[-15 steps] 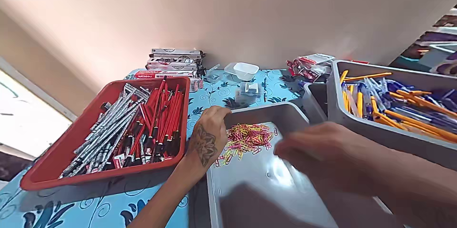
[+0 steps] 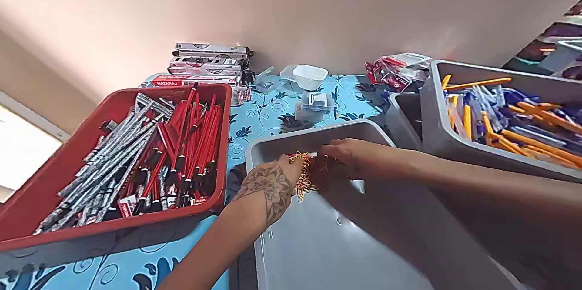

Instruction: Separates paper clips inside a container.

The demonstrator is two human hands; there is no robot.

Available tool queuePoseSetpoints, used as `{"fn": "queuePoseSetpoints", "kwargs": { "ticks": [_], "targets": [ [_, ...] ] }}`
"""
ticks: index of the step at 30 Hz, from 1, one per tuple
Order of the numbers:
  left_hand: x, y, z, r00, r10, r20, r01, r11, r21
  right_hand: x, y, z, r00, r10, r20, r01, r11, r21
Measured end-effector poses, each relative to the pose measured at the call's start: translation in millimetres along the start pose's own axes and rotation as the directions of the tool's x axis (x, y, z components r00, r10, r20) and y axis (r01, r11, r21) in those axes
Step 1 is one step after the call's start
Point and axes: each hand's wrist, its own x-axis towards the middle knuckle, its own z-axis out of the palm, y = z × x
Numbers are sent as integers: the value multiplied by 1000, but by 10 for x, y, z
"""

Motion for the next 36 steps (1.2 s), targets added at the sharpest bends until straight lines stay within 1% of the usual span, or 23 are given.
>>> {"fn": "queuePoseSetpoints", "kwargs": {
  "ticks": [1, 3, 5, 6, 7, 9, 10, 11, 12, 14, 16, 19, 20, 21, 24, 26, 28, 30, 31, 33, 34, 35, 36],
  "targets": [
    [20, -17, 10, 1000, 2, -9, -2, 1000, -14, -13, 42, 30, 998, -35, -59, 36, 999, 30],
    [68, -95, 73, 996, 54, -65, -56, 998, -26, -56, 98, 81, 973, -104, -205, 122, 990, 73],
    [114, -145, 114, 985, 110, -136, -116, 993, -36, -110, 115, 96, 926, -166, -338, 199, 978, 65],
    [127, -156, 127, 971, 139, -194, -150, 988, -41, -140, 109, 92, 902, -184, -392, 224, 973, 59],
    [148, -180, 162, 938, 189, -291, -209, 977, -40, -178, 95, 84, 881, -193, -431, 238, 970, 53],
    [211, -235, 214, 796, 305, -522, -381, 924, -41, -274, 50, 71, 871, -163, -464, 206, 978, 43],
    [231, -246, 212, 737, 322, -594, -442, 895, -63, -318, 36, 77, 879, -131, -458, 169, 985, 43],
    [230, -241, 195, 702, 317, -638, -483, 870, -98, -364, 17, 79, 897, -95, -431, 129, 990, 51],
    [218, -241, 174, 693, 309, -652, -507, 851, -135, -404, 1, 74, 921, -63, -384, 94, 994, 62],
    [213, -264, 154, 698, 317, -642, -534, 829, -170, -444, -12, 91, 953, -16, -304, 38, 997, 65],
    [214, -276, 162, 702, 326, -634, -538, 826, -171, -438, 17, 167, 952, -51, -303, 51, 999, -10],
    [206, -273, 202, 705, 328, -629, -489, 867, -97, -361, -17, 235, 961, -74, -267, 54, 995, -81],
    [198, -272, 219, 720, 329, -612, -457, 887, -61, -331, -29, 242, 965, -64, -255, 42, 995, -90],
    [186, -267, 233, 744, 332, -580, -423, 906, -24, -308, -32, 244, 962, -54, -268, 32, 996, -86],
    [153, -271, 251, 818, 337, -467, -351, 934, 61, -295, -2, 224, 915, -46, -401, 23, 998, -61],
    [87, -239, 212, 918, 252, -307, -243, 968, 66, -320, 4, 194, 874, -55, -482, 52, 998, -20],
    [60, -194, 176, 964, 180, -196, -168, 983, 76, -332, 11, 192, 844, -85, -530, 103, 995, 5],
    [78, -211, 184, 965, 175, -196, -173, 985, 27, -325, 29, 216, 865, -98, -493, 149, 987, 65],
    [83, -240, 206, 945, 218, -243, -224, 975, 4, -326, 20, 229, 897, -78, -436, 132, 987, 95],
    [92, -286, 219, 849, 335, -409, -400, 913, -83, -325, -24, 261, 955, -44, -294, 68, 995, 71],
    [96, -283, 195, 802, 358, -478, -468, 874, -130, -319, -67, 271, 972, -31, -235, 44, 998, 50],
    [101, -284, 171, 784, 357, -507, -496, 852, -168, -306, -103, 275, 980, -29, -196, 39, 998, 48],
    [112, -289, 153, 796, 348, -495, -486, 855, -180, -278, -48, 314, 975, -70, -210, 75, 997, 15]
  ]
}}
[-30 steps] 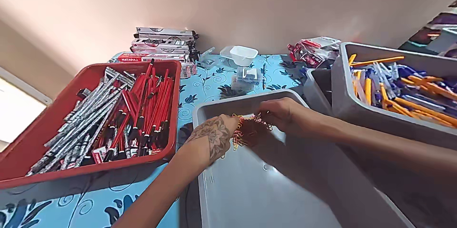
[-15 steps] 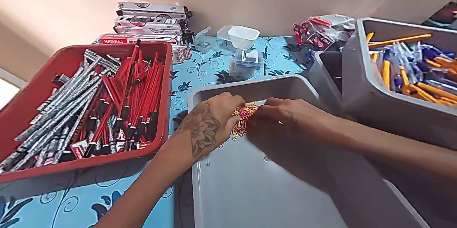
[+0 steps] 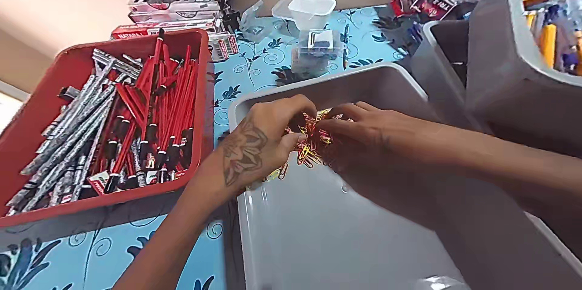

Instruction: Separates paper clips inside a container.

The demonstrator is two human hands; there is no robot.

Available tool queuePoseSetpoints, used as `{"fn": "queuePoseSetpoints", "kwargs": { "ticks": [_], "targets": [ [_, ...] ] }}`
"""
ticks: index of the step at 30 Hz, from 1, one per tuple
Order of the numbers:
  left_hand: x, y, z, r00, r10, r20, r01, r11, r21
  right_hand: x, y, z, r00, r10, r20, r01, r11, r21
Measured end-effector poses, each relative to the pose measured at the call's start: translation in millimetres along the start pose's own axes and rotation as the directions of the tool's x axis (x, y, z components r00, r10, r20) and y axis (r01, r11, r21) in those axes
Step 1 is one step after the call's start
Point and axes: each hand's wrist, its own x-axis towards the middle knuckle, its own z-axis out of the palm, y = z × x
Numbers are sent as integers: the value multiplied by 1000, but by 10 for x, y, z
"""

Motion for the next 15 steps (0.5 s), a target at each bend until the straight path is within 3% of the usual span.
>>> {"fn": "queuePoseSetpoints", "kwargs": {
  "ticks": [5, 7, 9, 11, 13, 15],
  "targets": [
    [36, 73, 82, 937, -261, 232, 157, 908, 388, 100, 163, 25, 993, -113, -27, 116, 984, 135],
    [132, 91, 95, 920, -281, 274, 163, 908, 386, 102, 189, 15, 986, -159, -40, 164, 972, 169],
    [286, 71, 111, 922, -238, 307, 154, 950, 272, 96, 218, 39, 973, -196, -123, 219, 950, 221],
    [347, 32, 116, 968, -144, 205, 121, 986, 118, 70, 158, -29, 974, -136, -184, 179, 953, 243],
    [346, 36, 102, 994, -112, 12, 112, 994, -16, 4, -50, -202, 984, 50, -173, -1, 962, 272],
    [348, 44, 79, 988, -130, -87, 121, 987, -107, 8, 73, -114, 942, 40, -334, 47, 967, 250]
  ]
}}
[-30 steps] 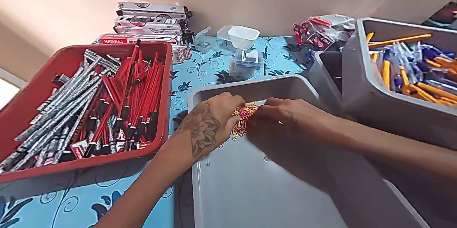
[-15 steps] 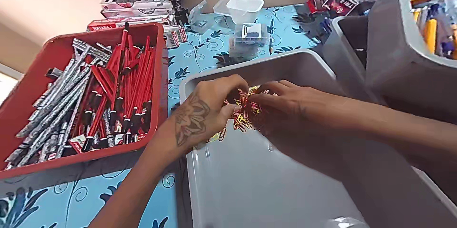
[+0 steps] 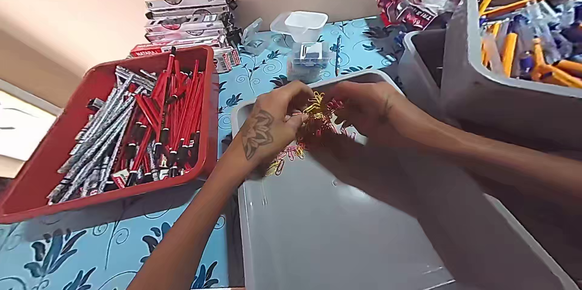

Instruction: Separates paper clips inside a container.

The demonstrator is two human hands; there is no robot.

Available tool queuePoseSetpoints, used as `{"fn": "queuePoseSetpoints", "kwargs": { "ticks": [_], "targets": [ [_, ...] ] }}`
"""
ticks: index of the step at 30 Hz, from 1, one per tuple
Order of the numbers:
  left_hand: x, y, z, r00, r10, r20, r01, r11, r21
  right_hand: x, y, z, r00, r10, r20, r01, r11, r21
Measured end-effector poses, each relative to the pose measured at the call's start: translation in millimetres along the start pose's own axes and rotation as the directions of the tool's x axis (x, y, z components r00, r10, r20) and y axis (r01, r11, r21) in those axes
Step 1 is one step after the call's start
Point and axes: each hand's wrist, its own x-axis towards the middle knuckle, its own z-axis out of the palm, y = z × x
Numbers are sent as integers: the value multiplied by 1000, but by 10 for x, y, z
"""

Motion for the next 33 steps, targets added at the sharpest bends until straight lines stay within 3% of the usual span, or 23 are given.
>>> {"fn": "queuePoseSetpoints", "kwargs": {
  "ticks": [6, 13, 17, 21, 23, 28, 33],
  "targets": [
    [-45, 29, 0, 998, 59, -39, -63, 991, -121, -35, 41, -4, 997, -63, -39, 58, 991, -121],
    [-65, 72, -64, 972, -47, -230, -11, 969, -245, -2, -5, -6, 993, -118, -18, 111, 966, -236],
    [-74, 67, -112, 905, -164, -393, 57, 961, -270, 101, -199, 192, 950, -274, 152, 305, 917, -257],
    [-71, 61, -118, 909, -220, -354, 117, 950, -290, 271, -439, 580, 875, -380, 299, 454, 858, -239],
    [-84, 75, -112, 920, -194, -341, 113, 963, -244, 349, -495, 703, 878, -349, 326, 441, 855, -272],
    [-91, 35, -69, 914, -68, -399, 12, 990, -140, 390, -474, 673, 885, -420, 200, 464, 826, -320],
    [-88, 39, -81, 892, -100, -441, 37, 988, -151, 351, -368, 436, 969, -184, 162, 231, 907, -353]
  ]
}}
